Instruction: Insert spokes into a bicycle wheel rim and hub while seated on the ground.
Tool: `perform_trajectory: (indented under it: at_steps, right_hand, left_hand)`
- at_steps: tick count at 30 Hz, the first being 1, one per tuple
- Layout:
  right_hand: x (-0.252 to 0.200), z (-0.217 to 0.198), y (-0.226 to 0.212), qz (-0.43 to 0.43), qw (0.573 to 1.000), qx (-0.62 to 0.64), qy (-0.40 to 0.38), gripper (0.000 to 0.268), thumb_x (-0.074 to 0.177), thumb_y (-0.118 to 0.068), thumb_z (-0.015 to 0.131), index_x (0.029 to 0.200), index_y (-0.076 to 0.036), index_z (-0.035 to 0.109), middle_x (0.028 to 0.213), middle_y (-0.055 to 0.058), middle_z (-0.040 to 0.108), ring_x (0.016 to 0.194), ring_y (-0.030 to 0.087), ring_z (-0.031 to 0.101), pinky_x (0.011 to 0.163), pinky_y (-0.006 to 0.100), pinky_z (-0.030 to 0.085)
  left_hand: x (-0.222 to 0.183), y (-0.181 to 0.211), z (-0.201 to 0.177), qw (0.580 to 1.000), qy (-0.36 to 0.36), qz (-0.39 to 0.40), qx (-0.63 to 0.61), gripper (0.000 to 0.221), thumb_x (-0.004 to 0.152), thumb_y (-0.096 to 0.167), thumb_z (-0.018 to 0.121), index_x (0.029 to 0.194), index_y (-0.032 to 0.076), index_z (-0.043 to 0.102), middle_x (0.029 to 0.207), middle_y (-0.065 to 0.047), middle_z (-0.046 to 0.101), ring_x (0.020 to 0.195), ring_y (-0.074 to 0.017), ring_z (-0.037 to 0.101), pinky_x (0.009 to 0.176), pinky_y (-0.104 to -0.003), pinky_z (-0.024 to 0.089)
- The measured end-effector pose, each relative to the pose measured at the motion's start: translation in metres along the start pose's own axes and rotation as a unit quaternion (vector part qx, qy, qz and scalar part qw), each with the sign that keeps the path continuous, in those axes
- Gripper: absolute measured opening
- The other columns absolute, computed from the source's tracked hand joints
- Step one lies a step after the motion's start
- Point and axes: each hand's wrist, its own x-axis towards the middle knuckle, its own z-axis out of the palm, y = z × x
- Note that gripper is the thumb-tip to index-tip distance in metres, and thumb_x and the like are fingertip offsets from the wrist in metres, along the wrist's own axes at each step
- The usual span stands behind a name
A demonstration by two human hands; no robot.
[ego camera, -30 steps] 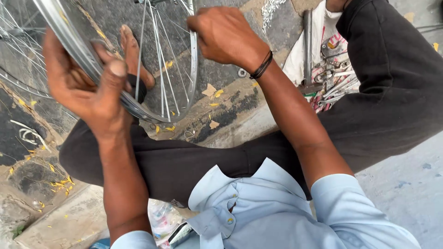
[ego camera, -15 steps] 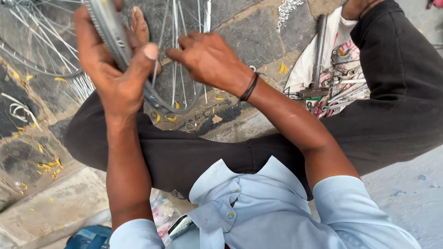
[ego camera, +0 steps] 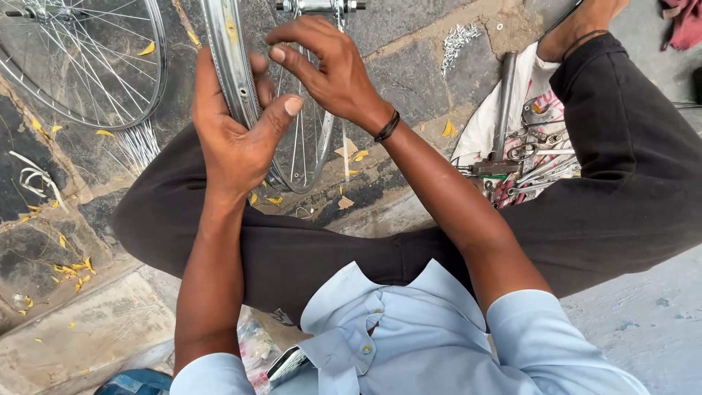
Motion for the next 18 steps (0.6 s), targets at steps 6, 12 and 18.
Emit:
perform_trajectory:
  at_steps: [6,12,18]
  right_hand:
    - [-0.060,-0.033,0.110,0.144,0.976,0.024,0.160,0.031,0.107,-0.034,0.065,0.123,-0.008,0.068,0.113,0.009,0.074,0.104,0.020,0.073,0.088,0.036,0.062]
    - [-0.191,-0.097,0.254,0.381,0.868,-0.154,0.279,0.012,0.091,-0.012,0.072,0.097,-0.002,0.068,0.092,0.010,0.075,0.087,0.026,0.072,0.082,0.040,0.056]
    - [-0.216,-0.110,0.247,0.387,0.842,-0.332,0.174,0.038,0.087,-0.007,0.071,0.121,-0.001,0.056,0.118,0.024,0.061,0.107,0.043,0.060,0.091,0.049,0.047]
  left_hand:
    - [-0.006,0.000,0.007,0.998,0.042,0.009,0.052,0.051,0.105,0.020,0.088,0.132,0.005,0.047,0.108,-0.001,0.054,0.084,-0.0048,0.057,0.075,-0.020,0.054]
    - [-0.014,0.039,0.018,0.997,0.051,-0.047,0.025,0.050,0.102,0.019,0.089,0.127,0.002,0.049,0.099,0.000,0.054,0.081,-0.0053,0.054,0.075,-0.020,0.051]
    - [0.007,0.061,0.023,0.993,0.063,-0.092,0.045,0.063,0.095,0.021,0.086,0.143,0.000,0.050,0.099,0.002,0.054,0.081,-0.0039,0.051,0.070,-0.020,0.047]
